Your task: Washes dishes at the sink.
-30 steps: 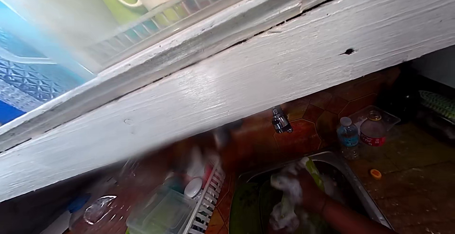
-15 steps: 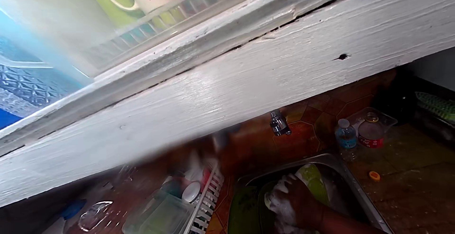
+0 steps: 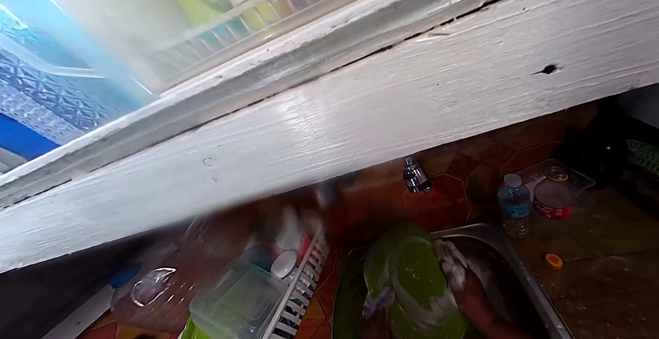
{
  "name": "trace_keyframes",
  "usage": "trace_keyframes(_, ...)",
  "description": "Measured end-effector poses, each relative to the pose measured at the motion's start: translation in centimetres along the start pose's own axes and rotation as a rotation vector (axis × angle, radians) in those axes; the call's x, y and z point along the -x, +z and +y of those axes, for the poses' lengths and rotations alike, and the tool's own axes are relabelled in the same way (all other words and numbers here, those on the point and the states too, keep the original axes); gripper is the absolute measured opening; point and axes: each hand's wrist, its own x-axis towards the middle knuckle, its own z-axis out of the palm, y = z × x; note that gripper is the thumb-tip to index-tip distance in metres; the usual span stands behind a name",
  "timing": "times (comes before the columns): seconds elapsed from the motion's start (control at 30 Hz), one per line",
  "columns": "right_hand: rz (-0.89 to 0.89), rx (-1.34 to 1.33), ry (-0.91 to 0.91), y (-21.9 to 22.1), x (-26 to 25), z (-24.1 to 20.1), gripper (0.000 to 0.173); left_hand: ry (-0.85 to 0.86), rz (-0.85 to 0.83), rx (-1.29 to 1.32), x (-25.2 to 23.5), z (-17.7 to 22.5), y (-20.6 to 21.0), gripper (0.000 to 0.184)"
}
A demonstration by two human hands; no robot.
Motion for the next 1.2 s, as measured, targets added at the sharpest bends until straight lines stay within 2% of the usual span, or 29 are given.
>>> trace_keyframes(0.1, -0.198, 0.209, -0.143, 0.1, 3.0, -1.7, 0.055, -0.008, 0.067, 0.023, -0.3, -1.0, 0.6, 0.024)
trace_keyframes(0.17, -0.312, 0.280, -0.304, 0.5, 4.0, -3.1, 0.053, -0.008, 0.033, -0.012, -0.2, -1.5, 1.3, 0.022)
trace_keyframes(0.23, -0.292, 0.269, -0.457, 1.2, 3.7, -4.0, 0.052, -0.031, -0.017, -0.105, 0.7, -2.0, 1.7, 0.022)
trace_keyframes(0.27, -0.271, 0.243, -0.465, 1.2, 2.9, -4.5, 0.053, -0.039, -0.056, -0.148, 1.1, -2.2, 1.7, 0.023)
trace_keyframes(0.33, -0.232, 0.225, -0.350, 0.6, 0.2, -4.5, 0.056, -0.069, -0.100, -0.230, 2.1, -2.1, 1.9, 0.023)
trace_keyframes(0.43, -0.209, 0.317, -0.143, -0.8, -2.9, -2.3, 0.057, -0.083, -0.045, -0.199, 2.5, -1.2, 2.2, 0.022)
trace_keyframes(0.53, -0.315, 0.368, -0.035, -1.4, -1.1, -0.6, 0.063, 0.000, -0.007, -0.141, 1.2, -0.6, 1.1, 0.022)
trace_keyframes(0.6, -0.356, 0.307, -0.093, -1.0, 2.3, -0.7, 0.059, 0.035, 0.012, -0.137, 0.5, -0.7, 0.6, 0.023)
trace_keyframes(0.67, -0.371, 0.209, -0.234, -0.1, 4.9, -1.0, 0.051, 0.037, 0.012, -0.147, 0.2, -1.3, 0.5, 0.024)
trace_keyframes(0.73, -0.356, 0.125, -0.364, 0.8, 5.4, -1.6, 0.052, 0.008, -0.026, -0.228, 0.7, -1.9, 0.6, 0.027)
trace_keyframes(0.8, -0.286, 0.094, -0.432, 1.0, 3.7, -2.5, 0.055, -0.032, -0.106, -0.310, 1.6, -2.5, 0.7, 0.031)
trace_keyframes(0.9, -0.132, 0.128, -0.323, 0.0, -0.1, -2.5, 0.054, -0.033, -0.250, -0.359, 2.8, -2.6, 0.7, 0.028)
trace_keyframes(1.0, -0.069, 0.129, -0.075, -1.2, -2.2, -0.3, 0.053, -0.022, -0.335, -0.441, 3.0, -1.0, 0.5, 0.032)
trace_keyframes(1.1, -0.100, -0.013, 0.075, -3.0, -2.0, 2.2, 0.039, -0.037, -0.449, -0.687, 2.8, 2.5, 1.0, 0.035)
trace_keyframes(1.2, -0.115, -0.178, 0.172, -4.8, -1.3, 3.5, 0.037, 0.020, -0.729, -1.001, 2.3, 4.4, 0.7, 0.038)
